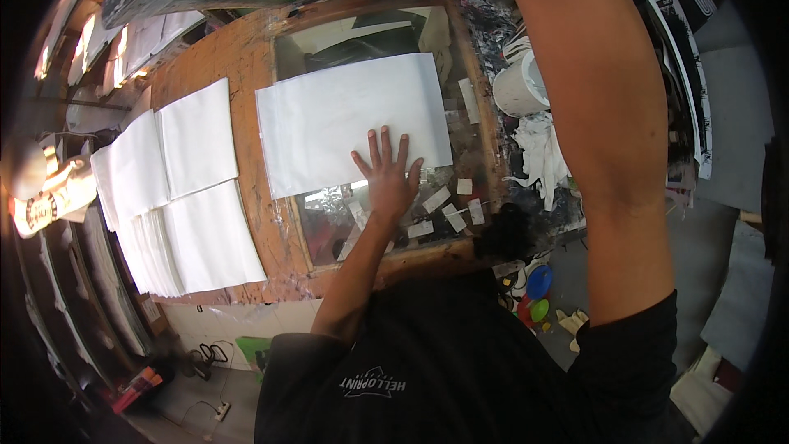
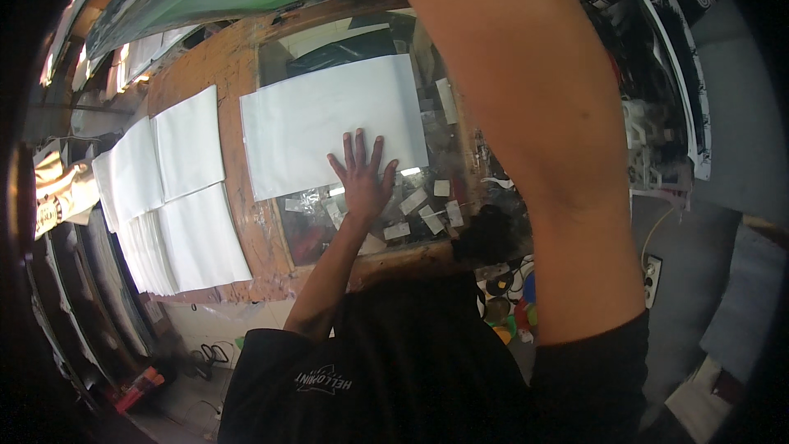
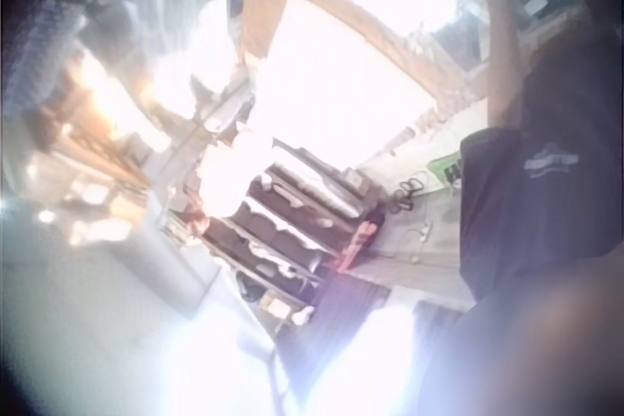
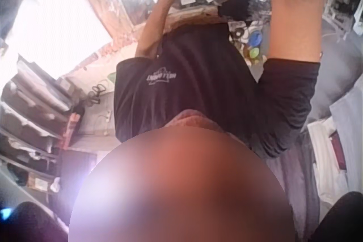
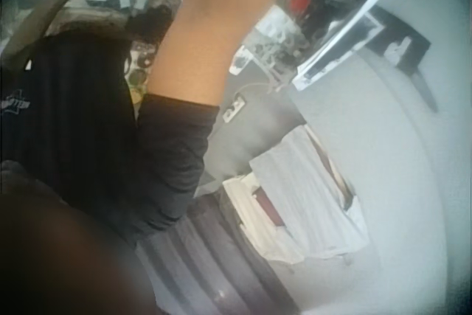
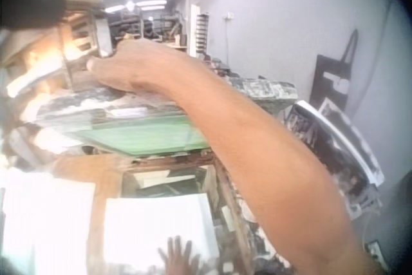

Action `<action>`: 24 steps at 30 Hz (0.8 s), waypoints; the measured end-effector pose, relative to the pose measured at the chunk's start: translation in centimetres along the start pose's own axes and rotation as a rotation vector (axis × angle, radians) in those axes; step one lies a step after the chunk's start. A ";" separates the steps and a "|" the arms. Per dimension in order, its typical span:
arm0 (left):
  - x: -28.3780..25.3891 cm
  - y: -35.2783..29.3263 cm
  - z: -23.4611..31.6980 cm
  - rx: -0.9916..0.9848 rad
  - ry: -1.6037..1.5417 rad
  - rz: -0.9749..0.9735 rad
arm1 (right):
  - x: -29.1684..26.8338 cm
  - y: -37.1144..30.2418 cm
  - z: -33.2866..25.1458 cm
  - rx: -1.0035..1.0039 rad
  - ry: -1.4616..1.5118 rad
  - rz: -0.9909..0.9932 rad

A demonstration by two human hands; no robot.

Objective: The person performs screen printing by placing white fabric under a screen, applying green ink with a squeegee, and peeling the printed fabric away. The process is repeated multiple times with fresh fabric pieces.

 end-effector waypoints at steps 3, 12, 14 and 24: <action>0.3 0.0 0.2 0.006 0.013 0.025 | 0.3 0.1 -0.1 0.021 -0.020 -0.009; 0.6 -0.6 0.2 0.012 0.086 0.053 | 1.5 -0.5 -0.6 0.031 -0.079 0.070; 0.4 -0.6 0.3 0.001 0.060 0.049 | 1.6 0.1 0.0 -0.017 -0.075 0.095; 0.6 0.0 0.7 0.016 -0.005 0.015 | 2.0 -1.6 0.1 0.231 -0.106 -0.039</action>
Point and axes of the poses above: each hand's wrist, its own y-axis towards the middle knuckle, its own x-axis out of the palm, z = x × y, the point moved 7 cm from there along y, towards the middle knuckle
